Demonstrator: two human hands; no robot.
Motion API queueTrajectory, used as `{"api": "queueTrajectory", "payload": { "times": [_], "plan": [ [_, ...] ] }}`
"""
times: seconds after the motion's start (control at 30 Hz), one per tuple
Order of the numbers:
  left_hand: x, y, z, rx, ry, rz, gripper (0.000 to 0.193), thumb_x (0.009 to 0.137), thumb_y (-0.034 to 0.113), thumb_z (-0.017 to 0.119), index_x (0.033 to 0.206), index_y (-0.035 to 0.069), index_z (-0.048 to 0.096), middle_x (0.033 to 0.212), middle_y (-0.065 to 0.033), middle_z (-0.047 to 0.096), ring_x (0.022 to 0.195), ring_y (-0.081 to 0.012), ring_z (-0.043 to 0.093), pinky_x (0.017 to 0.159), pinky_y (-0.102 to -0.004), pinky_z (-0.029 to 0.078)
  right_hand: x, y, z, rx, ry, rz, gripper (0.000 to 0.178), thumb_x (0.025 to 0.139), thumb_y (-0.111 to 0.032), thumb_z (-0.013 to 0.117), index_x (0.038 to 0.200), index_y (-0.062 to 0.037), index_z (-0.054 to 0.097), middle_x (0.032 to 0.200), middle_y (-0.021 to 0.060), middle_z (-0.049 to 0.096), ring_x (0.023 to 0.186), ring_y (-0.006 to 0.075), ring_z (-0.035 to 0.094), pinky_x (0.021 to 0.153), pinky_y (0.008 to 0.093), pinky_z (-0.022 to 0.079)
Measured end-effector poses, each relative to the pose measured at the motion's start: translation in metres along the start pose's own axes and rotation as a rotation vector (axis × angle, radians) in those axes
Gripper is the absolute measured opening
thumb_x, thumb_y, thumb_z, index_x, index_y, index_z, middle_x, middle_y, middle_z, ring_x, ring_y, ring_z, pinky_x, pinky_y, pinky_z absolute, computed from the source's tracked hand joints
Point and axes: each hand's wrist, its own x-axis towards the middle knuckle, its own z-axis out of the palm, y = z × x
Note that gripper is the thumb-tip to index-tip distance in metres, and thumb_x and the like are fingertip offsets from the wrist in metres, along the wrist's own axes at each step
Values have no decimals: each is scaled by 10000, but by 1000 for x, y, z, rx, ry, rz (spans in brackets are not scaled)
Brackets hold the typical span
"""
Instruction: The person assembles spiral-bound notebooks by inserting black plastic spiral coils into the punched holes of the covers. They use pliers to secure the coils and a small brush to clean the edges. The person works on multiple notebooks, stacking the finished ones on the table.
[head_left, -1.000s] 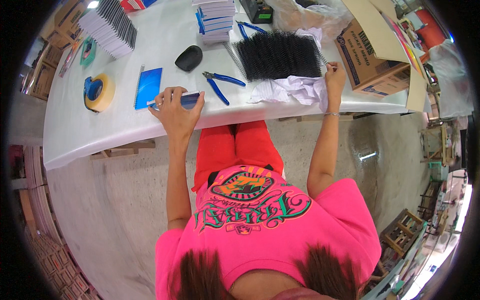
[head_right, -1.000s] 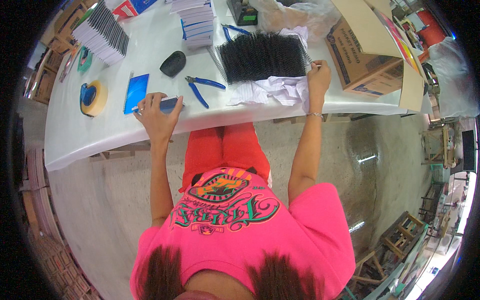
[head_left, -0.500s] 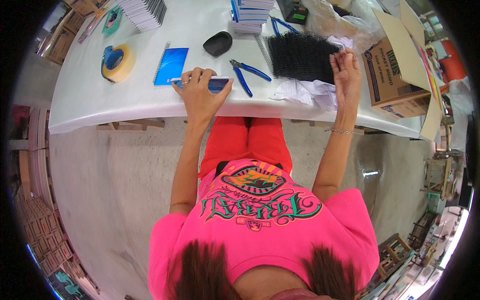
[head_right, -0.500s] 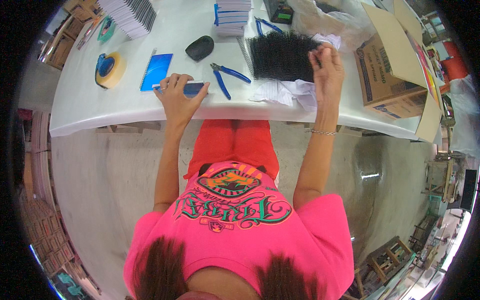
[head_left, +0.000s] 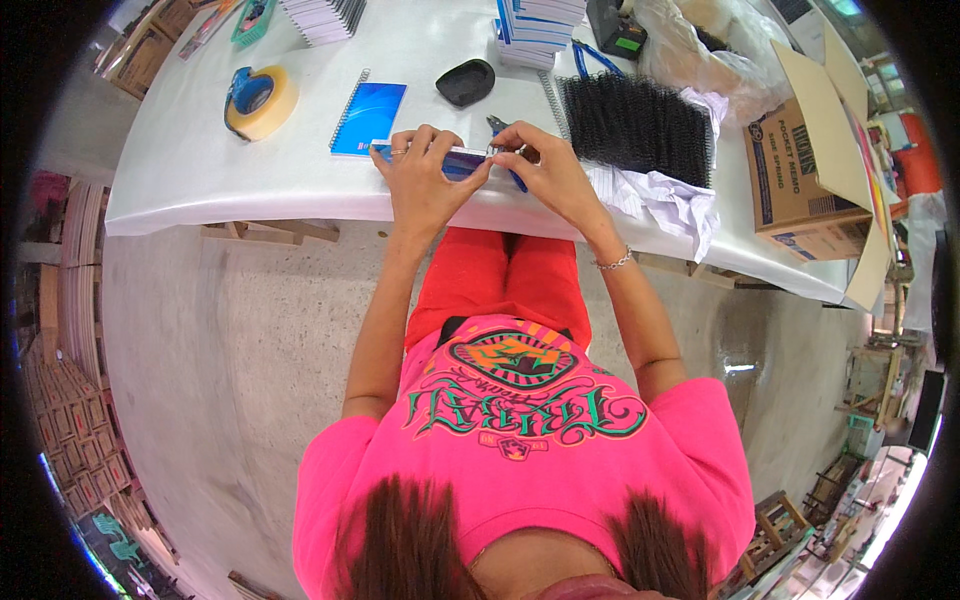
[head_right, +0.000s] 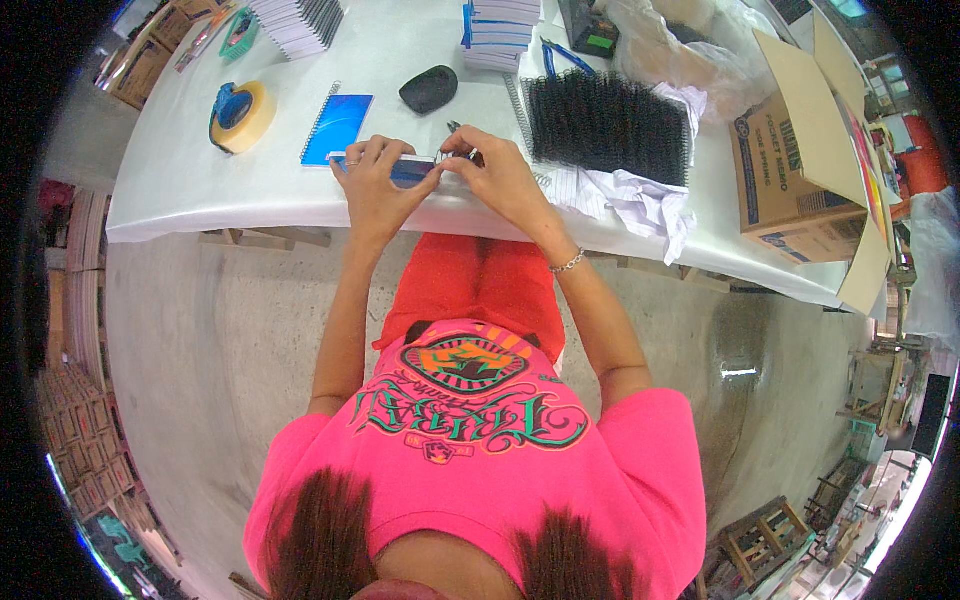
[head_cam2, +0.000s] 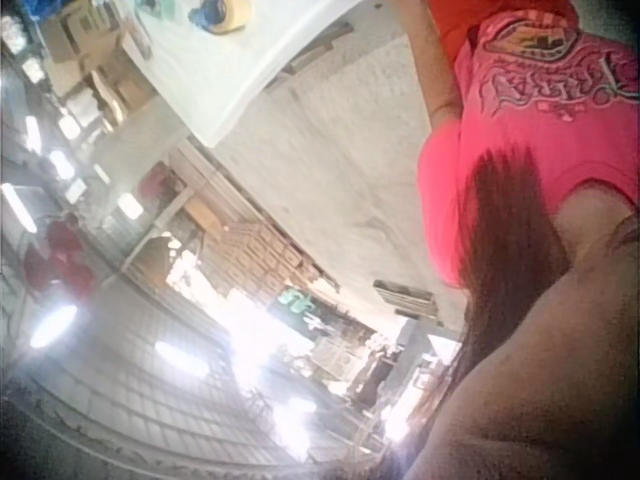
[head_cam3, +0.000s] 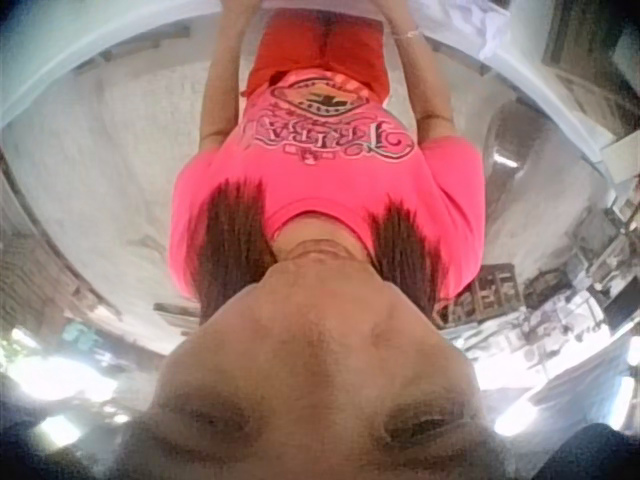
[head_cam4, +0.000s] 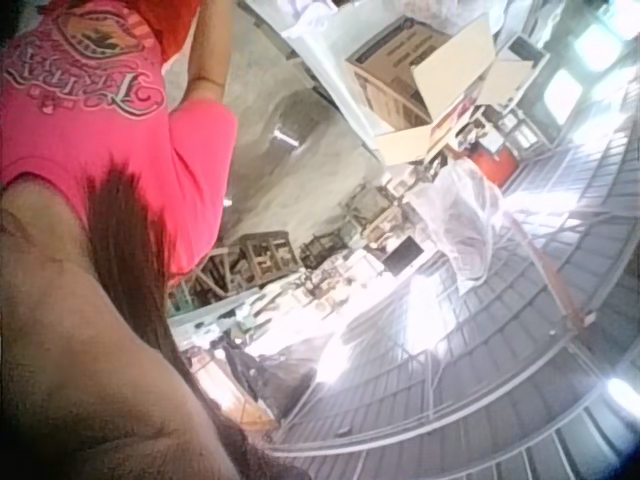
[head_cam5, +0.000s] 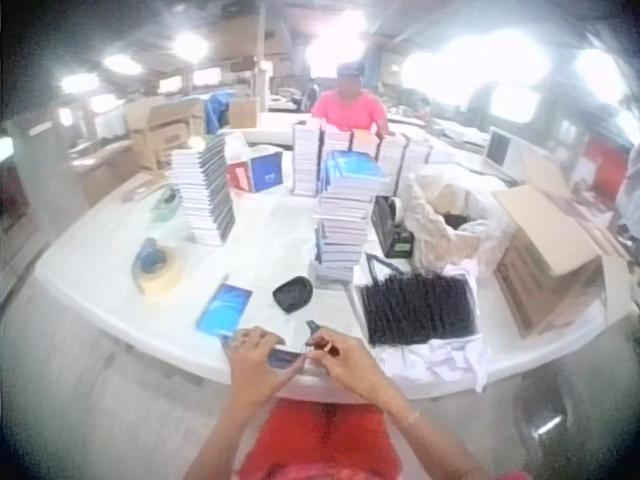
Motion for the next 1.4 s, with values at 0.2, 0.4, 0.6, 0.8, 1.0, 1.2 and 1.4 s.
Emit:
{"api": "queueTrajectory", "payload": {
  "times": [0.2, 0.4, 0.6, 0.8, 1.0, 1.2, 1.4],
  "plan": [
    [1, 2, 0, -2, -9, 5, 370, 665, 441, 804, 870, 166, 665, 946, 8, 591, 1100, -292, 513, 1000, -675, 235, 1, 4, 4, -64, 35, -77, 180, 848, -63, 684, 1010, 7, 652, 864, 81, 666, 772, 141, 596, 716, 273, 479],
    [2, 1, -4, 7, -70, -5, 377, 680, 438, 793, 908, 169, 660, 983, 21, 594, 1110, -281, 514, 995, -701, 245, -2, 4, 12, -2, 65, -166, 168, 843, -72, 682, 991, 3, 654, 905, 113, 646, 814, 209, 611, 730, 320, 473],
    [6, -5, -14, 19, -216, -8, 392, 788, 468, 719, 1030, 169, 639, 1044, 15, 564, 1124, -257, 495, 991, -766, 229, -3, -6, 16, -171, 115, -240, 121, 894, -103, 617, 945, 6, 611, 871, 150, 613, 807, 345, 591, 733, 415, 458],
    [8, -17, -14, -230, -55, -37, 490, 785, 356, 771, 1182, 155, 565, 1262, -102, 449, 1209, -319, 439, 1026, -631, 296, 6, -7, 17, -330, 141, -246, 148, 938, -152, 551, 897, -11, 565, 854, 163, 609, 841, 382, 595, 727, 469, 440],
    [0, -27, -8, -309, 97, -142, 652, 707, 323, 850, 1224, 106, 518, 1255, -171, 411, 1200, -349, 414, 970, -485, 385, 17, 1, 6, -253, -127, -200, 182, 955, -161, 538, 926, 8, 600, 873, 184, 603, 860, 379, 585, 755, 432, 447],
    [-4, -30, -11, -436, -34, -227, 598, 713, 346, 849, 1090, 47, 494, 1088, -143, 453, 1052, -317, 450, 917, -428, 398, 61, 36, -16, -508, -197, -65, 303, 854, -276, 678, 1046, -52, 608, 1049, 202, 580, 1035, 404, 545, 854, 486, 451],
    [-6, -36, -16, -494, -59, -237, 585, 705, 321, 852, 1064, 38, 488, 1057, -138, 452, 1036, -315, 447, 908, -435, 390, 49, 52, 6, -619, -156, 114, 491, 747, -247, 769, 1152, -108, 530, 1217, 183, 500, 1095, 428, 499, 906, 551, 433]
  ]
}}
